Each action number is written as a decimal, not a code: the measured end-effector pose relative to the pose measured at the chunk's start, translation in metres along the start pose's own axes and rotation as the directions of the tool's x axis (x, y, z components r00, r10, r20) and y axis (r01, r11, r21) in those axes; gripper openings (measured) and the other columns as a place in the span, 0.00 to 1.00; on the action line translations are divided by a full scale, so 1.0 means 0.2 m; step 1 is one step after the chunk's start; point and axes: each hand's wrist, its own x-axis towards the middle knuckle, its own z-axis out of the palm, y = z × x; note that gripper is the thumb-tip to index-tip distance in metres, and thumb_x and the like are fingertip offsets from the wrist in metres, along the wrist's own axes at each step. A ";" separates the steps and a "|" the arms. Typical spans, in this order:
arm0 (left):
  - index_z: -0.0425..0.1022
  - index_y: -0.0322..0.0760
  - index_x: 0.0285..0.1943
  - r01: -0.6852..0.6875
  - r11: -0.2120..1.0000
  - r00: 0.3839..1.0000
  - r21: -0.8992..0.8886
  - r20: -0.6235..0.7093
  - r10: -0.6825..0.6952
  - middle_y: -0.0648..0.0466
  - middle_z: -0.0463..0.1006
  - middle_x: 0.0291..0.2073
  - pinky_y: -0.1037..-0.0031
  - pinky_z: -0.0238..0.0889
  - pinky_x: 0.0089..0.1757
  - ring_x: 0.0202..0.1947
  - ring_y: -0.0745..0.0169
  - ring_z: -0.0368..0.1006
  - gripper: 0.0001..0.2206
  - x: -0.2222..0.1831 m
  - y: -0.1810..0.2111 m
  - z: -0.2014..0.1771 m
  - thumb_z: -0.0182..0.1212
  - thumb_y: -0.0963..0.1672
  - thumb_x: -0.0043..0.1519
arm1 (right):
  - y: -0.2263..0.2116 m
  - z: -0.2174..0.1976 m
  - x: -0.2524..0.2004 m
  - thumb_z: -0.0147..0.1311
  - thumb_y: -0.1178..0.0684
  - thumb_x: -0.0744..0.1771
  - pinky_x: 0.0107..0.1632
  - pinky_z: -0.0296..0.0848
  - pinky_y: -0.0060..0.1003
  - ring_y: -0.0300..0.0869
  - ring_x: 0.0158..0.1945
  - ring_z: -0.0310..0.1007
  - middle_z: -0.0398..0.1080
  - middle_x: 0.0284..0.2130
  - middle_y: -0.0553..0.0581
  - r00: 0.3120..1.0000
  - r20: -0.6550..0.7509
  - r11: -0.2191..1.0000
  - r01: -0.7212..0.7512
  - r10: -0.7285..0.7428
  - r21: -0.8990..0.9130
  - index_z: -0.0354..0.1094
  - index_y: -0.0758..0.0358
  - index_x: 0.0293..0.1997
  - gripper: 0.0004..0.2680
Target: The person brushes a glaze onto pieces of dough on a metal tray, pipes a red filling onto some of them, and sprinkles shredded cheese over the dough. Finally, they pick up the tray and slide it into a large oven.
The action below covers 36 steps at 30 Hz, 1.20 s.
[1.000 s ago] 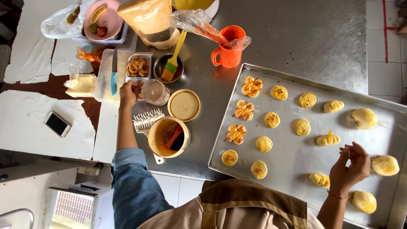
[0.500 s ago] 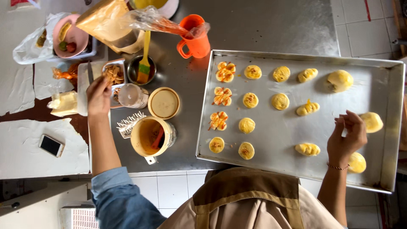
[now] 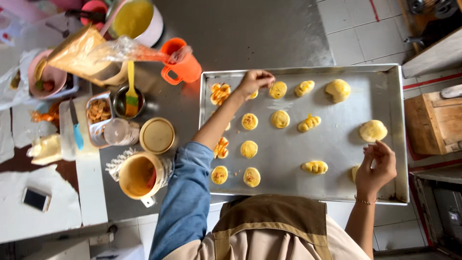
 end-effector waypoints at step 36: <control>0.80 0.30 0.47 -0.380 0.313 0.871 0.871 0.222 0.438 0.49 0.77 0.39 0.65 0.73 0.47 0.44 0.52 0.76 0.10 -0.48 -0.25 0.51 0.66 0.36 0.56 | 0.02 -0.21 -0.07 0.53 0.73 0.73 0.54 0.80 0.32 0.43 0.46 0.79 0.74 0.44 0.64 0.999 -0.050 0.996 -0.001 -0.003 -0.091 0.66 0.78 0.57 0.07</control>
